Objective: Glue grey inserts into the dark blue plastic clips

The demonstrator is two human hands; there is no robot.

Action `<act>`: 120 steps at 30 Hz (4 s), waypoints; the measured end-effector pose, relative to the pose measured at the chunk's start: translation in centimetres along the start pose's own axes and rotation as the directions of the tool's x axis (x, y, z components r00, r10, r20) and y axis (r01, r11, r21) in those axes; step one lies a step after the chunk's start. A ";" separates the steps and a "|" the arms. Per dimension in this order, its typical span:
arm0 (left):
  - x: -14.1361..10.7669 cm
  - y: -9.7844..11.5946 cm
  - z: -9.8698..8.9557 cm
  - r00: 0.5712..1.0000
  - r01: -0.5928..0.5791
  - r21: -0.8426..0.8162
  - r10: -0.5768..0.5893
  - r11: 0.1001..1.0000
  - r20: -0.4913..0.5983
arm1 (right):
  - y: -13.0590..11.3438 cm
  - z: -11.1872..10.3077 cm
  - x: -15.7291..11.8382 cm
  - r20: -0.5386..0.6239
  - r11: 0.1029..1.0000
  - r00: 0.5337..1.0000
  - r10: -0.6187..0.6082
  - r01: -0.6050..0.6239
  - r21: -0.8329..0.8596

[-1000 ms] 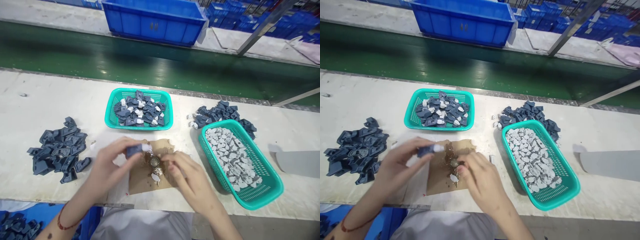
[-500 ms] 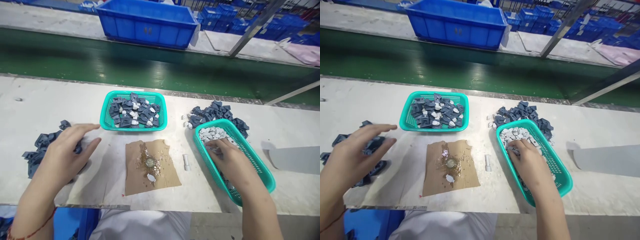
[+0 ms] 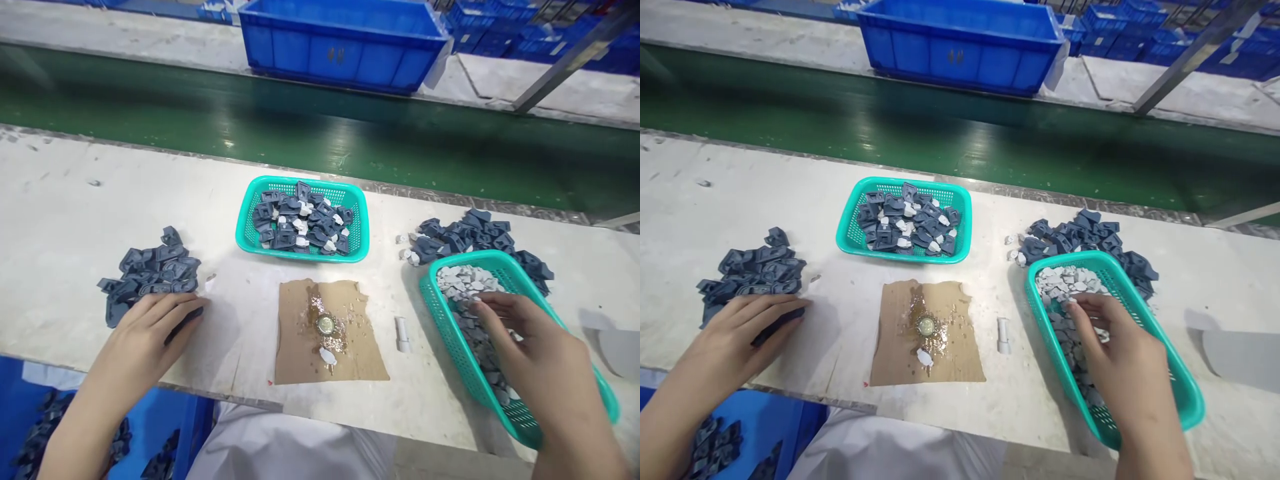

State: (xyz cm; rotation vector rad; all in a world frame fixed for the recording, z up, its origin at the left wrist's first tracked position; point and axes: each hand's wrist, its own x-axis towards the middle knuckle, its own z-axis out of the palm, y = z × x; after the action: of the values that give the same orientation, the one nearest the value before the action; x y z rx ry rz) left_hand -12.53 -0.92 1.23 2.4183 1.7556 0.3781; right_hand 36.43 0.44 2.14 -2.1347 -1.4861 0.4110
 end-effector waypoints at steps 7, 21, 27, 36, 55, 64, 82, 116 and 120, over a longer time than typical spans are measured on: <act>1.2 5.2 1.5 0.974 0.088 -0.493 -0.179 0.866 -0.140 | -4.5 1.0 -3.1 0.104 0.710 0.992 -0.078 -0.018 0.704; 3.8 12.8 5.9 0.907 0.383 -0.924 -0.191 0.001 0.376 | -7.7 8.9 -5.3 0.367 0.462 0.909 -0.196 -0.244 0.853; 3.7 12.9 5.8 0.960 0.224 -0.965 -0.202 0.138 0.194 | -8.0 9.2 -5.6 0.187 0.646 0.970 -0.153 -0.045 0.762; 3.7 13.0 5.7 0.976 0.179 -0.974 -0.149 0.141 0.158 | -7.7 9.2 -6.0 0.243 0.544 0.952 -0.187 -0.105 0.833; 3.5 13.0 5.9 0.974 0.198 -0.974 -0.136 0.111 0.183 | -7.5 8.6 -4.6 0.478 0.319 0.872 -0.101 -0.427 0.846; 3.4 13.0 5.9 0.972 0.203 -0.972 -0.142 0.117 0.186 | -7.5 8.8 -6.2 -0.019 0.665 0.961 -0.274 0.204 0.718; 3.4 13.0 5.9 0.972 0.205 -0.971 -0.145 0.119 0.187 | -7.8 9.0 -6.5 0.029 0.672 0.988 -0.155 0.084 0.735; 3.6 12.8 6.9 0.995 -0.012 -0.887 -0.078 0.462 -0.055 | -9.3 9.5 -6.6 0.194 0.838 0.911 -0.364 0.230 0.494; 3.7 12.8 6.9 0.996 -0.031 -0.873 -0.056 0.487 -0.067 | -10.4 8.9 -6.5 0.193 0.684 0.958 -0.215 0.006 0.730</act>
State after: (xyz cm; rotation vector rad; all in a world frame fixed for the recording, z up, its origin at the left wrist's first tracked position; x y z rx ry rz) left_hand 2.14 -1.12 -1.70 1.6102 1.1087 1.0857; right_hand 21.43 -0.65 0.35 -1.3708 -1.2663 1.0777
